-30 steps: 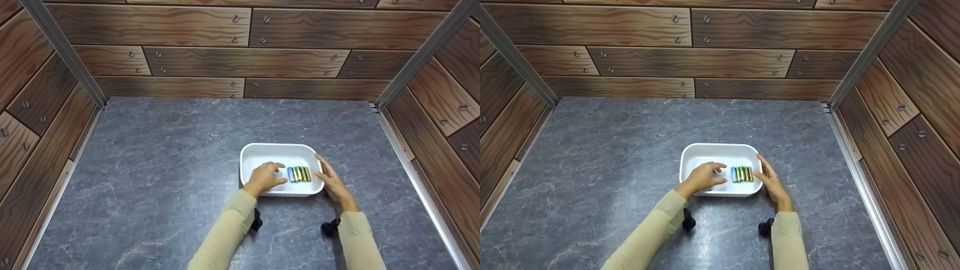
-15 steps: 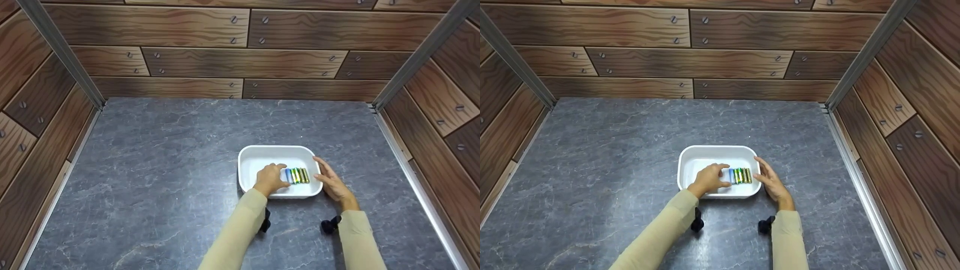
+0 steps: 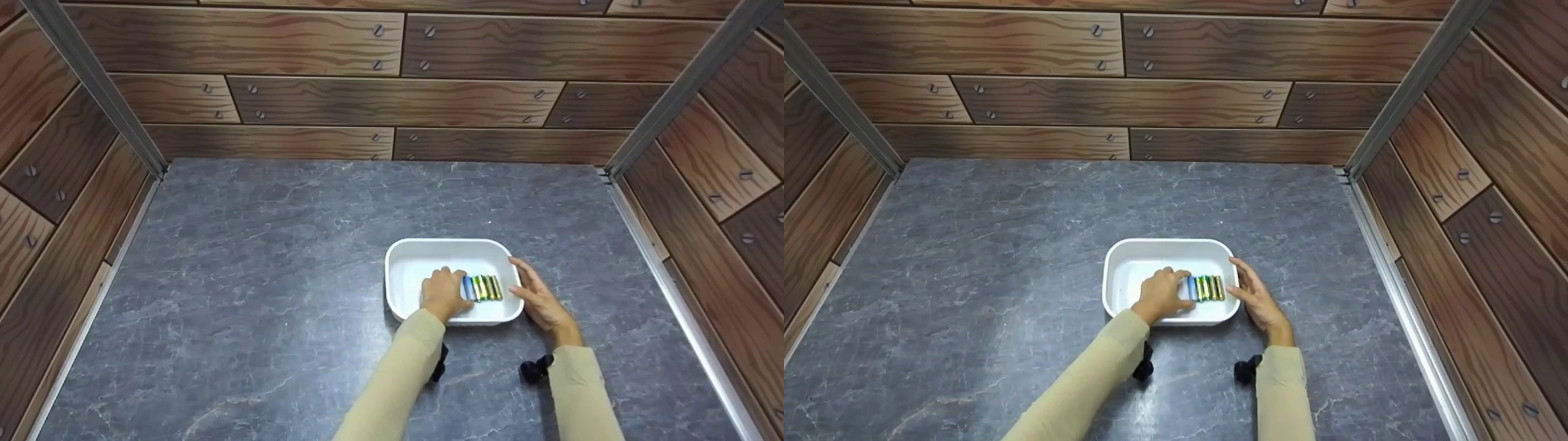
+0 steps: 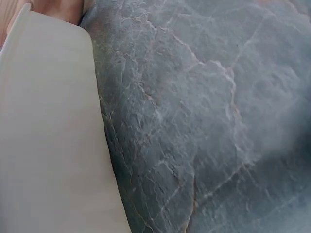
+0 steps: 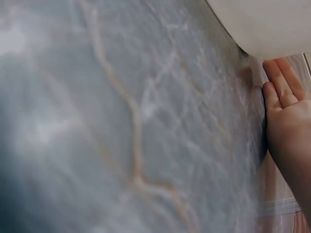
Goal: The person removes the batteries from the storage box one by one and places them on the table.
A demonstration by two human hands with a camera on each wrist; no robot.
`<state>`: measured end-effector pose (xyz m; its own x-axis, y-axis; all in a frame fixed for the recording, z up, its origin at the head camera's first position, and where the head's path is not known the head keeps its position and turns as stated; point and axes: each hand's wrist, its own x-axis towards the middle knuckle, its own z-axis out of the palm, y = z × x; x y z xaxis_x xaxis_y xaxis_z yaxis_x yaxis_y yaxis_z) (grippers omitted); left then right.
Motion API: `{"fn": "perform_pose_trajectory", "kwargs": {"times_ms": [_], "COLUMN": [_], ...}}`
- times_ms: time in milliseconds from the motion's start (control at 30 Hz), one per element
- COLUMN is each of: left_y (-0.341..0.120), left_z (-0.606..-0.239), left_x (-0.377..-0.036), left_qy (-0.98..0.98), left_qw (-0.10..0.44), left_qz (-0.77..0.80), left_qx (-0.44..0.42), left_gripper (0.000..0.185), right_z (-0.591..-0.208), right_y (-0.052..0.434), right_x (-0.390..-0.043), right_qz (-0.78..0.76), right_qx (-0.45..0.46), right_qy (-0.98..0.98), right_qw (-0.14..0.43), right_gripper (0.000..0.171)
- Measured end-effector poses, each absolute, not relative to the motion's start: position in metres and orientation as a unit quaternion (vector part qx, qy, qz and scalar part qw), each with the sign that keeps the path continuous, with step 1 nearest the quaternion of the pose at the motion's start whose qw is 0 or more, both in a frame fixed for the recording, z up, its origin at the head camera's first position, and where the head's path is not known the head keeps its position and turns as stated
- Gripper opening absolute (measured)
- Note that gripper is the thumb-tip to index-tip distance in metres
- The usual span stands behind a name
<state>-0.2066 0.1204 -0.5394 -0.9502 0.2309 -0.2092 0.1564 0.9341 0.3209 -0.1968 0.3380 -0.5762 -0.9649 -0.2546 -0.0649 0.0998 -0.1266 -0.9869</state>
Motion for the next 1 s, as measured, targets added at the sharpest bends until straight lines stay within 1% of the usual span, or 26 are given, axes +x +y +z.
{"fn": "perform_pose_trajectory", "kwargs": {"times_ms": [267,500,767,1000], "left_y": [0.123,0.123,0.118,0.110], "left_z": [-0.541,-0.540,-0.540,-0.535], "left_x": [-0.209,-0.212,-0.217,-0.219], "left_qy": [0.980,0.981,0.979,0.975], "left_qw": [0.110,0.099,0.110,0.108], "left_qz": [0.126,0.120,0.123,0.151], "left_qx": [0.104,0.115,0.118,0.126], "left_gripper": [0.063,0.057,0.055,0.058], "right_z": [-0.576,-0.576,-0.576,-0.574], "right_y": [0.338,0.338,0.338,0.338], "right_x": [-0.197,-0.196,-0.196,-0.196], "right_qz": [-0.750,-0.750,-0.750,-0.744], "right_qx": [-0.046,-0.036,-0.032,-0.033], "right_qy": [0.650,0.650,0.650,0.654], "right_qw": [0.112,0.118,0.122,0.129], "right_gripper": [0.060,0.060,0.065,0.067]}}
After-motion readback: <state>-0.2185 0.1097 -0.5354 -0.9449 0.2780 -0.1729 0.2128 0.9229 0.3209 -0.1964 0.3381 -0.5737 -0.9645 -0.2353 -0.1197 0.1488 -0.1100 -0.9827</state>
